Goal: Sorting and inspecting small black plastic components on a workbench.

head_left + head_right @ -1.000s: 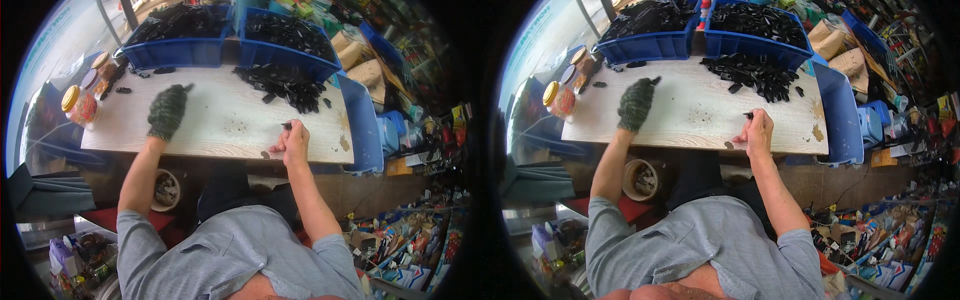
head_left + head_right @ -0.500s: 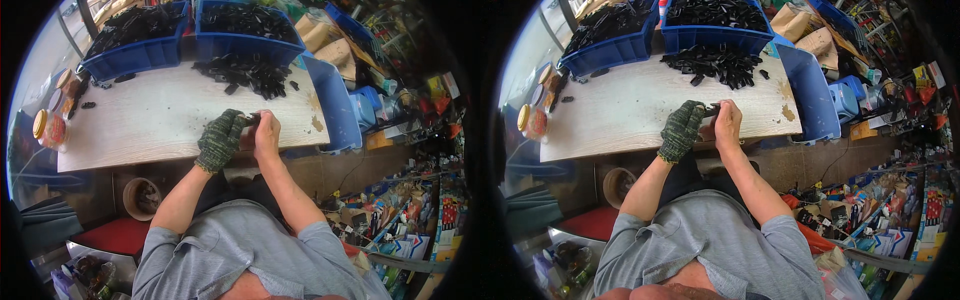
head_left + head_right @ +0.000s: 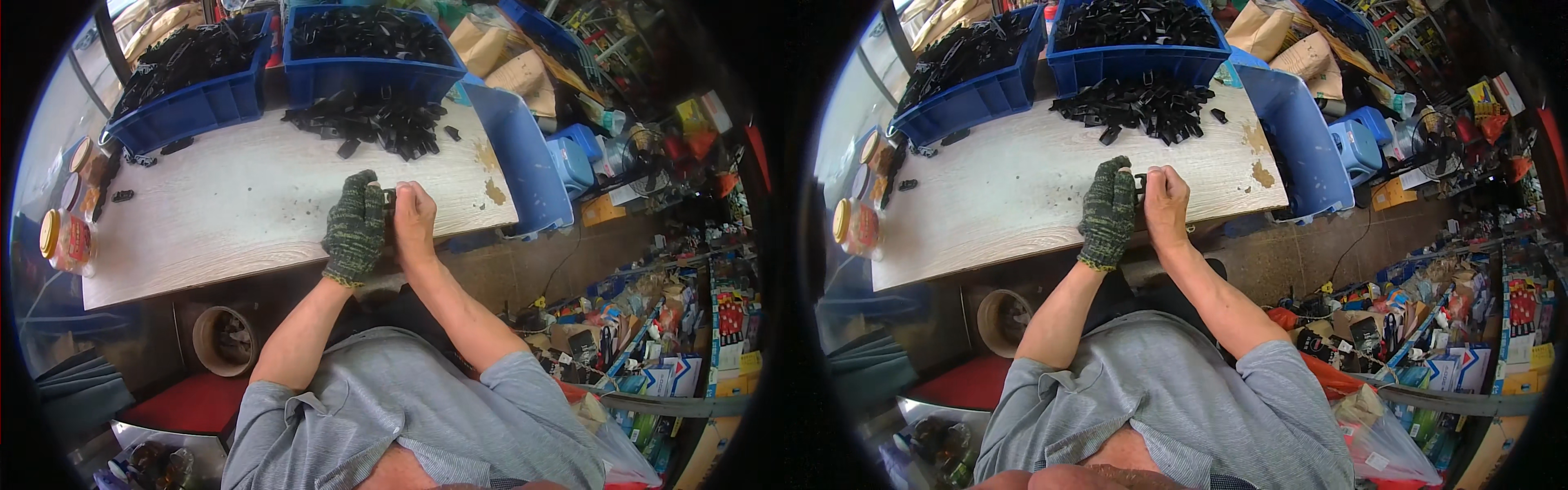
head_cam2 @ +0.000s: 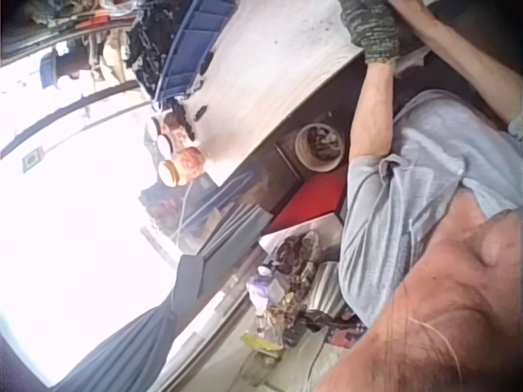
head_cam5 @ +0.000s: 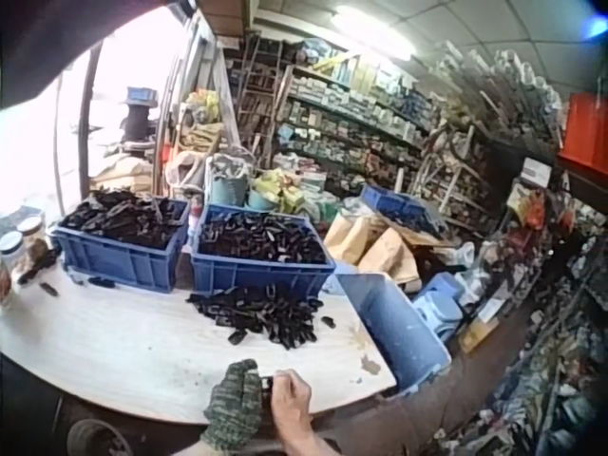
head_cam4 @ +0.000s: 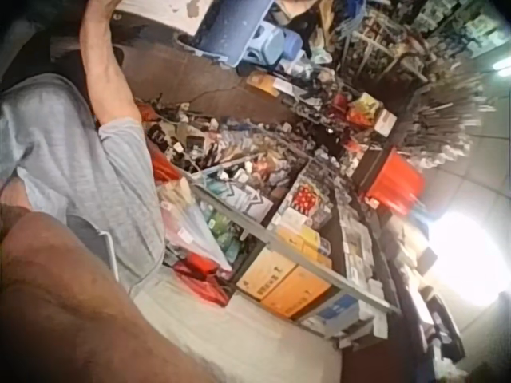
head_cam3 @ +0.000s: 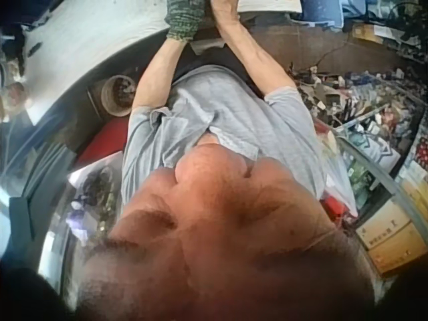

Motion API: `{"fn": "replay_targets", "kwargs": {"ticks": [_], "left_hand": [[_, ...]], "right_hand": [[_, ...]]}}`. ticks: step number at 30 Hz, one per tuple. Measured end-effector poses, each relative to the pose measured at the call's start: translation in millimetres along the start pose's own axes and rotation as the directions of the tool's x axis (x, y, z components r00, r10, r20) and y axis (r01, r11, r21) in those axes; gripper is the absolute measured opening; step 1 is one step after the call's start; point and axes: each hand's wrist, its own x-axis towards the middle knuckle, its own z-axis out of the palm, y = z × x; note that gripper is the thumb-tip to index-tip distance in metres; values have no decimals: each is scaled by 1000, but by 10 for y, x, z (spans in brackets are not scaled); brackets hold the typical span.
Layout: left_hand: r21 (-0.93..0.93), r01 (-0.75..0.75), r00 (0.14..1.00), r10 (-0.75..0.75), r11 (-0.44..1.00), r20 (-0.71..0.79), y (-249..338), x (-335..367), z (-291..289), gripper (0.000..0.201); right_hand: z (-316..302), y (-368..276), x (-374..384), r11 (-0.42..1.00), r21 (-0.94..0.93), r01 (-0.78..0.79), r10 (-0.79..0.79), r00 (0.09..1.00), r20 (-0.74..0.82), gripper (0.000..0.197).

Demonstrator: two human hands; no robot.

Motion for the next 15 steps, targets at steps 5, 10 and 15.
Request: {"fn": "replay_targets", "kwargs": {"ticks": [5,10,15], "left_hand": [[-132,295,954,-285,946,87,120,70,-190,26],[-12,82,994,-83,997,-72,-31,55,-45,27],[60,50,997,-46,997,-68,122,25,140,29]], "right_hand": [[37,3,24,991,79,-110,112,994,-20,33],[42,-18,1,994,84,-73,76,996,-37,33],[-43,-109,-24,1000,15,-22,22,1000,-18,31]]}}
